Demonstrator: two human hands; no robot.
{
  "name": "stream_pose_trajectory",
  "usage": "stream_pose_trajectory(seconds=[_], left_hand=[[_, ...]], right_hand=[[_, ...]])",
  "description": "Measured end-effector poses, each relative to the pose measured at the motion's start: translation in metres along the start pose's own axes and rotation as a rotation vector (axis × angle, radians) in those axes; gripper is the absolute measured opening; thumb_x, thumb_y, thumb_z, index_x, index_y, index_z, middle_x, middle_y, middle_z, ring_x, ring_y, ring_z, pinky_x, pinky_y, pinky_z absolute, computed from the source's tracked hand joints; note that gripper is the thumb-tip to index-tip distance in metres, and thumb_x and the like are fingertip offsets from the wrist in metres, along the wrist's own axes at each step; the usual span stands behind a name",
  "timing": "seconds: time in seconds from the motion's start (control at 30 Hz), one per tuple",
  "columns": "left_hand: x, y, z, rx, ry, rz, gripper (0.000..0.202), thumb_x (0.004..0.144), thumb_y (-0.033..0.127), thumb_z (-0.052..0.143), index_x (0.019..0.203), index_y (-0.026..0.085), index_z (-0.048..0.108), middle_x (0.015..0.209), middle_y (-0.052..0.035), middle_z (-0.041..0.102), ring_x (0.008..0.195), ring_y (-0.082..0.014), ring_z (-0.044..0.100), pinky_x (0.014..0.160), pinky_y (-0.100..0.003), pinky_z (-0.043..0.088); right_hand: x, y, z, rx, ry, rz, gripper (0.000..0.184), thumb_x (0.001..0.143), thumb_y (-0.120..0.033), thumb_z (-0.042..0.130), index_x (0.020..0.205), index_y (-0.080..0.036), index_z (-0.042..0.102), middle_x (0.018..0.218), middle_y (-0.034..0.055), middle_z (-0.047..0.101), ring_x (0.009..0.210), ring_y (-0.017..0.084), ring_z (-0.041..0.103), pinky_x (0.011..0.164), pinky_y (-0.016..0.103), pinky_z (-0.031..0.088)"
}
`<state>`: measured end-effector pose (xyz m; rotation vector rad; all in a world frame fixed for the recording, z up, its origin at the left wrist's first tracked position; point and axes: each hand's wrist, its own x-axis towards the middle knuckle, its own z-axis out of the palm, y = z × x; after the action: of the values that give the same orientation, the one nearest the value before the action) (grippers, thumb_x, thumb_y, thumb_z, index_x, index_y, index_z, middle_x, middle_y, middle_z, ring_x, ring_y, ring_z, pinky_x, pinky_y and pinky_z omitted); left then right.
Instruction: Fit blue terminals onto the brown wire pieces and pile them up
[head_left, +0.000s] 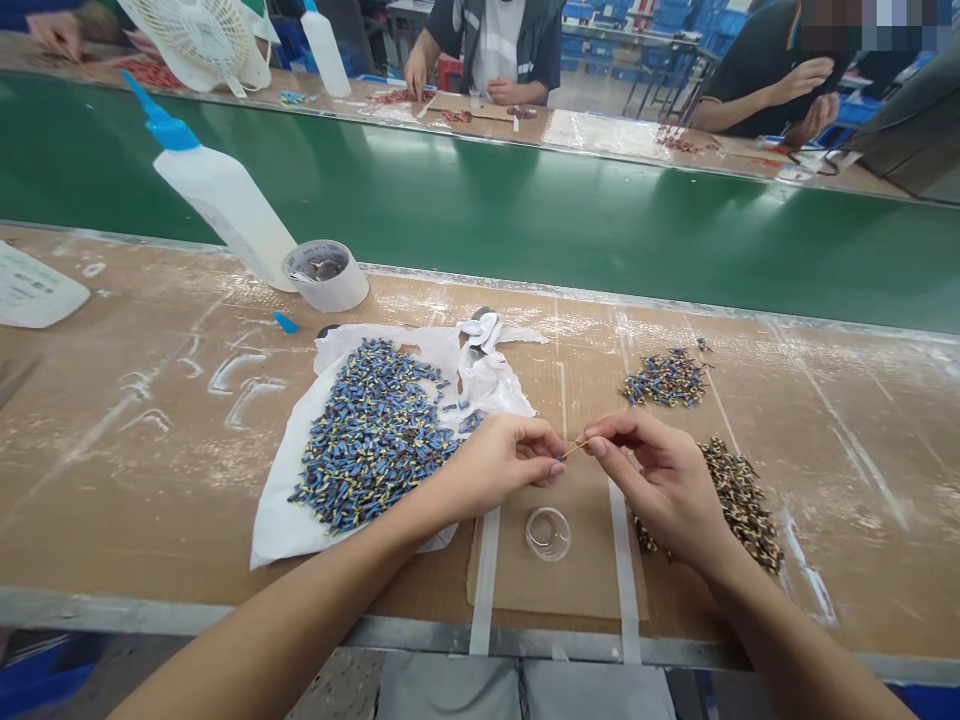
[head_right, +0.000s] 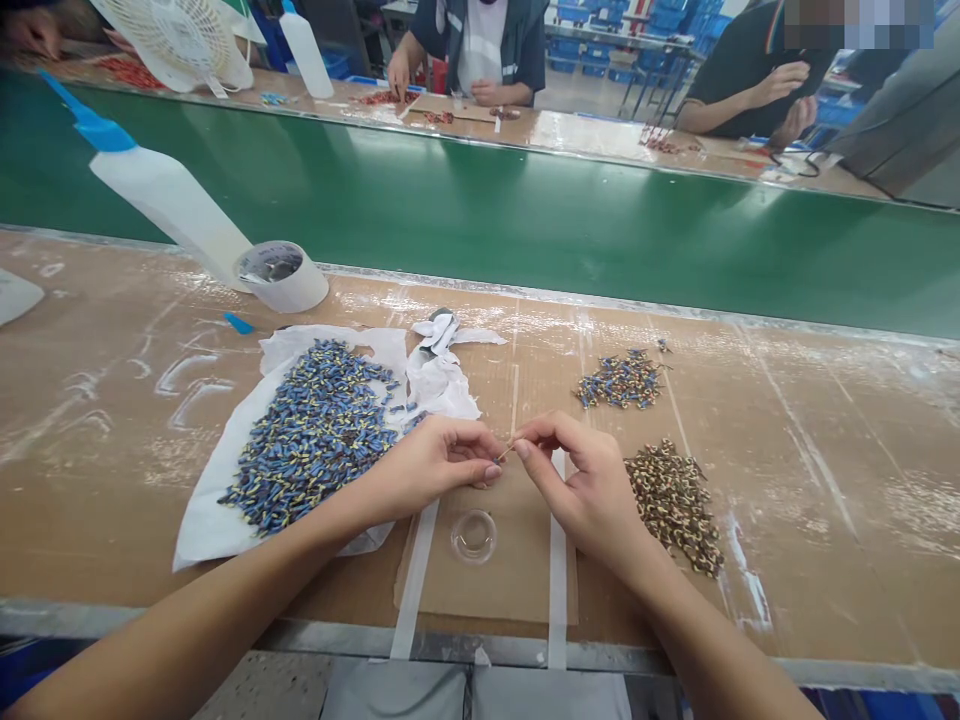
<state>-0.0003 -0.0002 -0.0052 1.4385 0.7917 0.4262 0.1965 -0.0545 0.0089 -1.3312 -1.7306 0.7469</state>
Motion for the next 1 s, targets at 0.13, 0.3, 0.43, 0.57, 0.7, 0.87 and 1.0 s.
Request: stream_pose_trajectory(seconds=[0.13, 0.3, 0.43, 0.57, 0.7, 0.87, 1.0], left_hand=[[0.000, 0.000, 0.000, 0.038, 0.008, 0.000, 0.010, 0.079, 0.020, 0.064, 0.085, 0.013, 0.067, 0.073, -0.0027, 0.064, 0.070, -0.0127, 0.057, 0.068, -0.024, 0.045], [0.000, 0.000, 0.000, 0.077, -0.001, 0.023, 0.010, 0.080, 0.021, 0.063, 0.085, 0.013, 0.067, 0.076, -0.0034, 0.065, 0.074, -0.0141, 0.058, 0.069, -0.025, 0.045], [-0.001, 0.000, 0.000, 0.088, 0.007, 0.030, 0.010, 0.081, 0.020, 0.062, 0.085, 0.013, 0.067, 0.076, -0.0032, 0.064, 0.074, -0.0136, 0.058, 0.069, -0.024, 0.045], [-0.001, 0.003, -0.001, 0.105, -0.002, 0.035, 0.010, 0.081, 0.018, 0.061, 0.085, 0.013, 0.068, 0.075, -0.0027, 0.065, 0.072, -0.0129, 0.058, 0.067, -0.024, 0.044], [0.000, 0.006, -0.002, 0.102, -0.007, 0.033, 0.012, 0.081, 0.016, 0.060, 0.087, 0.012, 0.069, 0.081, -0.0049, 0.069, 0.076, -0.0149, 0.062, 0.072, -0.026, 0.047], [0.001, 0.006, -0.006, 0.113, 0.005, 0.041, 0.012, 0.083, 0.017, 0.057, 0.086, 0.013, 0.068, 0.084, -0.0058, 0.070, 0.078, -0.0157, 0.063, 0.075, -0.027, 0.048], [0.001, 0.004, -0.007, 0.134, 0.015, 0.024, 0.014, 0.082, 0.019, 0.058, 0.090, 0.012, 0.068, 0.083, -0.0060, 0.069, 0.078, -0.0156, 0.063, 0.074, -0.028, 0.048]], right_hand=[[0.001, -0.002, 0.000, -0.052, 0.005, -0.056, 0.005, 0.089, -0.019, 0.060, 0.090, -0.022, 0.064, 0.086, 0.0015, 0.069, 0.077, 0.016, 0.063, 0.070, 0.027, 0.047], [0.002, -0.004, 0.001, -0.073, -0.033, -0.094, 0.006, 0.089, -0.017, 0.059, 0.089, -0.022, 0.063, 0.086, 0.0011, 0.070, 0.077, 0.015, 0.064, 0.071, 0.027, 0.047], [0.002, -0.002, 0.000, -0.064, -0.021, -0.102, 0.006, 0.089, -0.017, 0.059, 0.089, -0.021, 0.063, 0.086, 0.0017, 0.069, 0.077, 0.016, 0.063, 0.071, 0.028, 0.047], [0.000, -0.004, -0.004, 0.093, -0.010, -0.038, 0.005, 0.090, -0.018, 0.059, 0.092, -0.023, 0.062, 0.087, 0.0026, 0.067, 0.080, 0.016, 0.063, 0.071, 0.029, 0.049], [-0.002, -0.014, -0.007, 0.223, -0.304, -0.054, 0.006, 0.091, -0.019, 0.057, 0.090, -0.023, 0.061, 0.089, 0.0029, 0.066, 0.083, 0.017, 0.063, 0.075, 0.032, 0.050], [-0.001, -0.020, 0.002, 0.050, -0.487, -0.130, 0.011, 0.090, -0.017, 0.057, 0.086, -0.022, 0.065, 0.094, 0.0037, 0.063, 0.087, 0.016, 0.060, 0.078, 0.031, 0.049], [0.003, -0.017, -0.001, -0.016, -0.475, -0.177, 0.016, 0.092, -0.020, 0.056, 0.104, -0.024, 0.067, 0.100, 0.0042, 0.068, 0.091, 0.017, 0.062, 0.079, 0.032, 0.050]])
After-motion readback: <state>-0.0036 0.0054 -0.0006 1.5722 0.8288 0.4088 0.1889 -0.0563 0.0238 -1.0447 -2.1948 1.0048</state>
